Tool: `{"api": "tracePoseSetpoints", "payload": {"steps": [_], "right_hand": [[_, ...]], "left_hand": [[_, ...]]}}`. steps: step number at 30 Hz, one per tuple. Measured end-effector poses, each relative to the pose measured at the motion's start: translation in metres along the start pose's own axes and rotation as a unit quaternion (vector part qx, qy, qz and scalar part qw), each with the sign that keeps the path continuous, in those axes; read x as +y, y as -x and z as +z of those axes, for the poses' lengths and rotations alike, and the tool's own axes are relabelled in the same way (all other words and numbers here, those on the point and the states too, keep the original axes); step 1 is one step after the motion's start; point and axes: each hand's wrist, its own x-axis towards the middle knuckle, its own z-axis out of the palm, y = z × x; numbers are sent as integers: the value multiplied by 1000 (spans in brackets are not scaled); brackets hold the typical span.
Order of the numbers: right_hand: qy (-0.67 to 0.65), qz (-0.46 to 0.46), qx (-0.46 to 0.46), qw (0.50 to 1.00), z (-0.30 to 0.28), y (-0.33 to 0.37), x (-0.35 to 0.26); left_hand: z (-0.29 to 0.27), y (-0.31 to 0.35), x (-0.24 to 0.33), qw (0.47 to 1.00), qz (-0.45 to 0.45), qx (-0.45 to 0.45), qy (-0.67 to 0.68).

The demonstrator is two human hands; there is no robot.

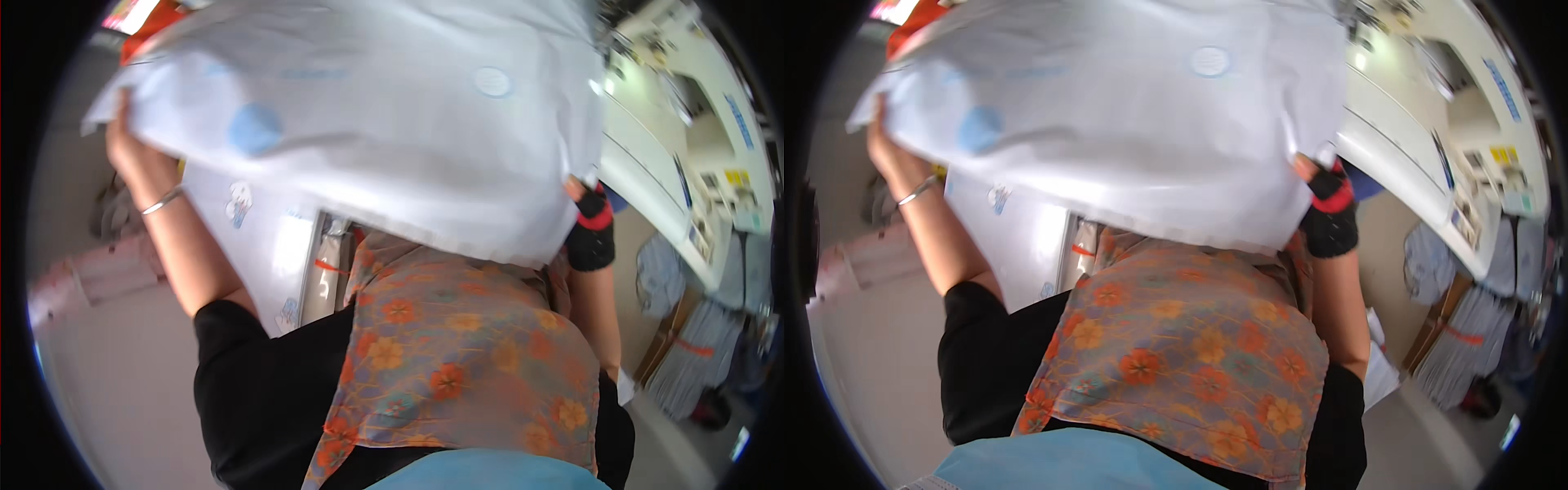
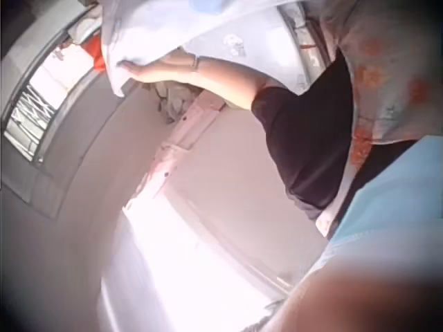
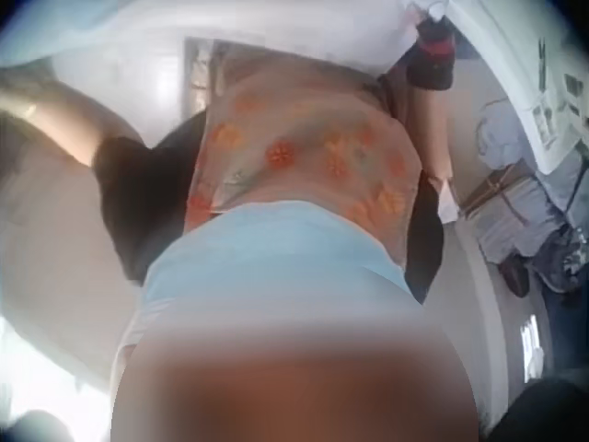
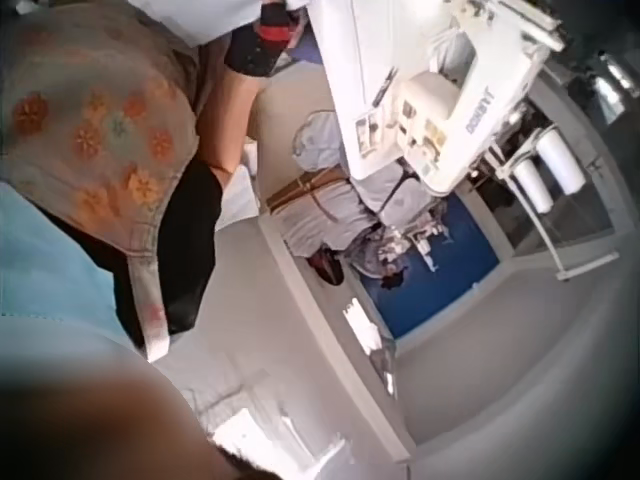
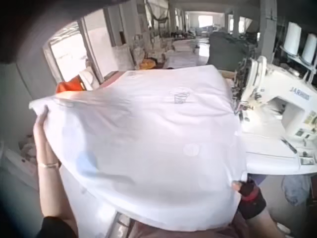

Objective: Aligning and stacking printed textile sheets on a workbench next to a sewing machine.

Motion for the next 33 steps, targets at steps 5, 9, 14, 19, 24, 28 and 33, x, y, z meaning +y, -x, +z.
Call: {"api": "tracePoseSetpoints", "payload": {"steps": [5, 9, 14, 19, 24, 28, 33], "right_hand": [[-87, -8, 53, 995, 19, 3, -17], [-1, 66, -52, 997, 48, 14, -39], [-42, 126, -74, 988, 61, 21, -27], [34, 146, -122, 981, 53, 15, -19], [-38, 113, -132, 984, 53, 17, -25], [-73, 50, -96, 991, 51, 22, -27], [77, 42, -132, 987, 43, 21, -33]], "left_hand": [[26, -18, 51, 978, 77, -193, -23], [-39, -80, -94, 990, -20, 88, -109], [-168, -115, -206, 952, -112, 145, -244], [-106, -76, -149, 564, 258, 272, -736], [144, 81, -162, 674, 485, -231, -507], [268, 196, -230, 538, 546, -517, -382], [295, 218, -258, 569, 461, -507, -456]]}}
